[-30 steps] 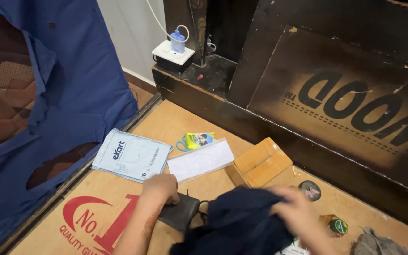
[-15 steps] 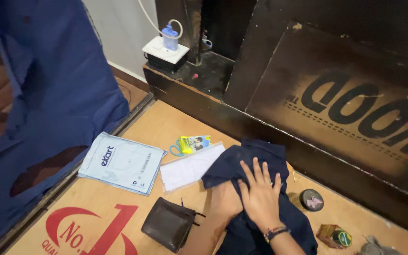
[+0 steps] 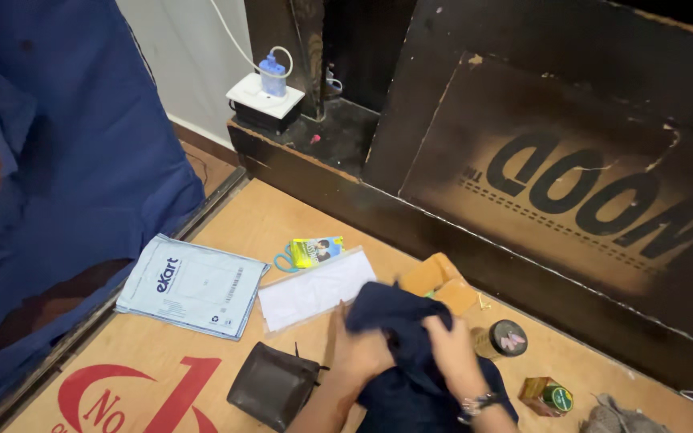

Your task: The person sits on the floor and packs various items into a small cardboard box. They place a dark pouch, a white envelope, a green packet, and a small box of chia seeds into the container. The person then closes the box flaps and places the package on a nearby surface.

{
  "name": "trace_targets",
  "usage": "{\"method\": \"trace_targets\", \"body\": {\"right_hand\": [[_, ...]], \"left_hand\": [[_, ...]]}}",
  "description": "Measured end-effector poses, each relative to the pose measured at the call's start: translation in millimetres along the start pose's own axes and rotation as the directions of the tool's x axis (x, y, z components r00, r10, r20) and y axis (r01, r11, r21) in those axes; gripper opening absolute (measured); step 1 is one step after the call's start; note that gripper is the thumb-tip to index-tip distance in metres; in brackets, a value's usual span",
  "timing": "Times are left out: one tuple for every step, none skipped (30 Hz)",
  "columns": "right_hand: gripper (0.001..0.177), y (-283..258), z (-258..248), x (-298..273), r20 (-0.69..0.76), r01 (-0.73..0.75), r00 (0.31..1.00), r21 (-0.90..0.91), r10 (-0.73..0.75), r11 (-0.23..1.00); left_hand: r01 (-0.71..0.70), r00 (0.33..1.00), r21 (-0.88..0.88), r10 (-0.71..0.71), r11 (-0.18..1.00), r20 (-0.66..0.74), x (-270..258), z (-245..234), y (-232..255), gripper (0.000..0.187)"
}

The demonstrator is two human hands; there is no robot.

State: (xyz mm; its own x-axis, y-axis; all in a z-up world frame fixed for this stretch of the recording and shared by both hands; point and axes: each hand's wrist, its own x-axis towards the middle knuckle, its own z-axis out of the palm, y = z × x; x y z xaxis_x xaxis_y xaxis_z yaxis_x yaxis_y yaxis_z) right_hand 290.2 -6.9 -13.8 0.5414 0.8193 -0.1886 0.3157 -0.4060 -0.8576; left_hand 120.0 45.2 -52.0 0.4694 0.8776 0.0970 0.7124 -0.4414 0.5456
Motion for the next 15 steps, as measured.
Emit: {"method": "trace_targets", "body": {"right_hand": [[0.033, 8, -8, -2, 0.027, -0.111, 0.994, 0.229, 0.108, 0.967], [0.030, 16, -18, -3, 0.079, -0.219, 0.976, 0.442, 0.205, 0.870], [0.028, 24, -30, -5, 0.179, -0.194, 0.976, 0.439, 0.127, 0.877], [0.027, 32, -44, -9, 0.275, -0.168, 0.960, 0.439, 0.046, 0.882], [0.028, 34, -52, -10, 0.373, -0.141, 0.927, 0.442, -0.039, 0.886], [0.026, 33, -57, -11, 0.396, -0.116, 0.918, 0.334, -0.028, 0.935], [0.025, 31, -66, -17, 0.415, -0.091, 0.910, 0.221, -0.009, 0.971], [0.027, 26, -74, -24, 0.431, -0.062, 0.902, 0.106, 0.010, 0.992], [0.028, 16, -85, -27, 0.480, 0.039, 0.877, -0.047, -0.011, 0.998], [0.029, 3, -95, -28, 0.529, 0.147, 0.848, -0.192, -0.024, 0.970], [0.031, -12, -105, -28, 0.576, 0.263, 0.817, -0.327, -0.029, 0.908], [0.035, -26, -106, -29, 0.593, 0.302, 0.804, -0.479, 0.050, 0.824], [0.039, -36, -104, -32, 0.592, 0.339, 0.794, -0.616, 0.135, 0.711], [0.044, -43, -102, -34, 0.576, 0.374, 0.788, -0.729, 0.218, 0.573], [0.052, -48, -101, -38, 0.681, 0.541, 0.727, -0.646, 0.086, 0.539]], "left_hand": [[0.007, 1.000, -0.089, -0.009, 0.996, -0.026, -11, -15, -1, 0.104], [0.011, 0.998, -0.177, -0.021, 0.984, -0.051, -20, -31, 0, 0.125], [0.078, 0.996, -0.144, -0.073, 0.987, 0.041, -27, -48, 2, 0.124], [0.143, 0.983, -0.105, -0.129, 0.984, 0.130, -33, -63, 4, 0.123], [0.209, 0.958, -0.061, -0.192, 0.976, 0.211, -37, -79, 4, 0.122], [0.228, 0.941, -0.063, -0.203, 0.972, 0.270, -40, -93, 0, 0.116], [0.246, 0.919, -0.065, -0.211, 0.967, 0.334, -44, -105, -5, 0.110], [0.265, 0.892, -0.066, -0.218, 0.962, 0.396, -47, -113, -8, 0.104], [0.274, 0.914, -0.120, -0.220, 0.954, 0.341, -45, -118, -10, 0.095], [0.279, 0.932, -0.173, -0.224, 0.945, 0.284, -42, -121, -12, 0.087], [0.278, 0.948, -0.229, -0.228, 0.933, 0.222, -38, -124, -13, 0.079], [0.235, 0.969, -0.166, -0.218, 0.958, 0.117, -36, -123, -10, 0.070], [0.200, 0.980, -0.101, -0.200, 0.975, 0.015, -34, -117, -2, 0.062], [0.172, 0.981, -0.032, -0.174, 0.985, -0.085, -31, -109, 8, 0.054], [0.115, 0.988, 0.020, -0.112, 0.993, -0.104, -27, -102, 16, 0.058]]}}
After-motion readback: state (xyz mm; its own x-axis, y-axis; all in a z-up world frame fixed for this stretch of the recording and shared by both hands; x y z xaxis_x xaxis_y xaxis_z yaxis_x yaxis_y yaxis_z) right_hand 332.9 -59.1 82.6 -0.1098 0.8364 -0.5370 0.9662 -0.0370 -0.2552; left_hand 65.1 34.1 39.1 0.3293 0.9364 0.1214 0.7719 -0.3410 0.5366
